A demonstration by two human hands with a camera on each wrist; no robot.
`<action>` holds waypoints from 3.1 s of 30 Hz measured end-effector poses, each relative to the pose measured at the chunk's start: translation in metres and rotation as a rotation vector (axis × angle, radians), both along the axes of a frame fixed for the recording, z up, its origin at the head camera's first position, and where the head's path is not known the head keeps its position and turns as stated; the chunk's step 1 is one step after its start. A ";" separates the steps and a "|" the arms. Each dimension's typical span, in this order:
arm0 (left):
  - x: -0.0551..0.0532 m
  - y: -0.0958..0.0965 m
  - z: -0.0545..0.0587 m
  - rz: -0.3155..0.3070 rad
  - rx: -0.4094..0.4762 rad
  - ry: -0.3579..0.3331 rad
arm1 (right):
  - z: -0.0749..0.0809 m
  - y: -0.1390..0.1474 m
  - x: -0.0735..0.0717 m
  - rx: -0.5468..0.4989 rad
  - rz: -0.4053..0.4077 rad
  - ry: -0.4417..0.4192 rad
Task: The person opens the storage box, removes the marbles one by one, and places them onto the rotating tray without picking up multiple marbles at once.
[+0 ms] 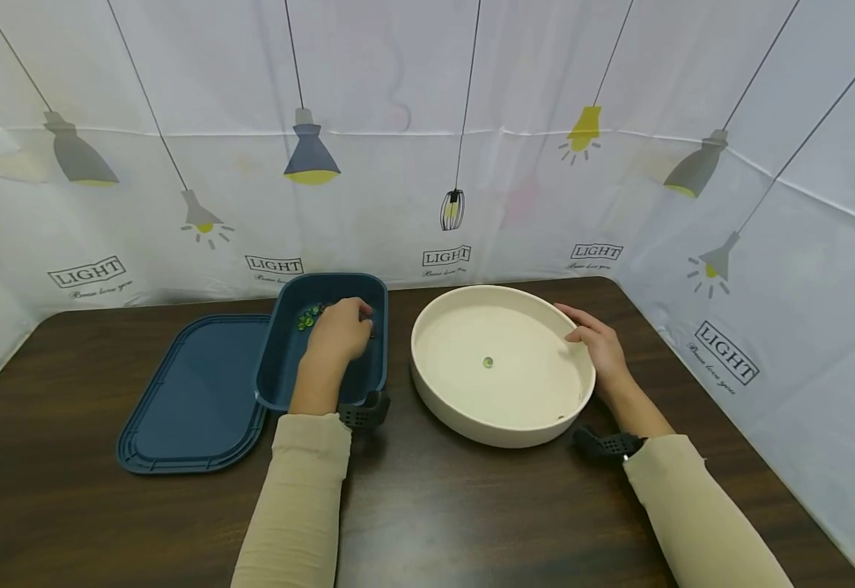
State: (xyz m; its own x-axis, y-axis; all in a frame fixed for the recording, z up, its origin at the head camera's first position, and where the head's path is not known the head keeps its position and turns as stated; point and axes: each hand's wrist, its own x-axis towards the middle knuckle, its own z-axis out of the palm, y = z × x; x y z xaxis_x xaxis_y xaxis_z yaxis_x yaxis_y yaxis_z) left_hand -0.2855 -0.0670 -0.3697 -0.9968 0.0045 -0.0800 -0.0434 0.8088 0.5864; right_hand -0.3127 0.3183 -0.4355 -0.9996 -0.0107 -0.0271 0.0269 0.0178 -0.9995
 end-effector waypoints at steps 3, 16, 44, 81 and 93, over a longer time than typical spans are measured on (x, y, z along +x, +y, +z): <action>-0.003 -0.001 -0.006 -0.009 -0.032 -0.049 | 0.000 0.001 0.000 0.007 -0.004 -0.003; -0.004 0.003 -0.013 -0.046 -0.139 -0.094 | -0.001 0.000 -0.002 -0.031 -0.001 0.015; -0.005 0.008 -0.018 -0.071 -0.193 -0.087 | -0.001 0.002 -0.002 0.003 0.003 0.003; -0.005 0.007 -0.019 -0.080 -0.172 -0.103 | 0.000 0.000 -0.001 0.006 -0.004 0.013; -0.006 0.007 -0.017 -0.061 -0.188 -0.117 | -0.002 0.002 -0.002 0.015 -0.004 0.011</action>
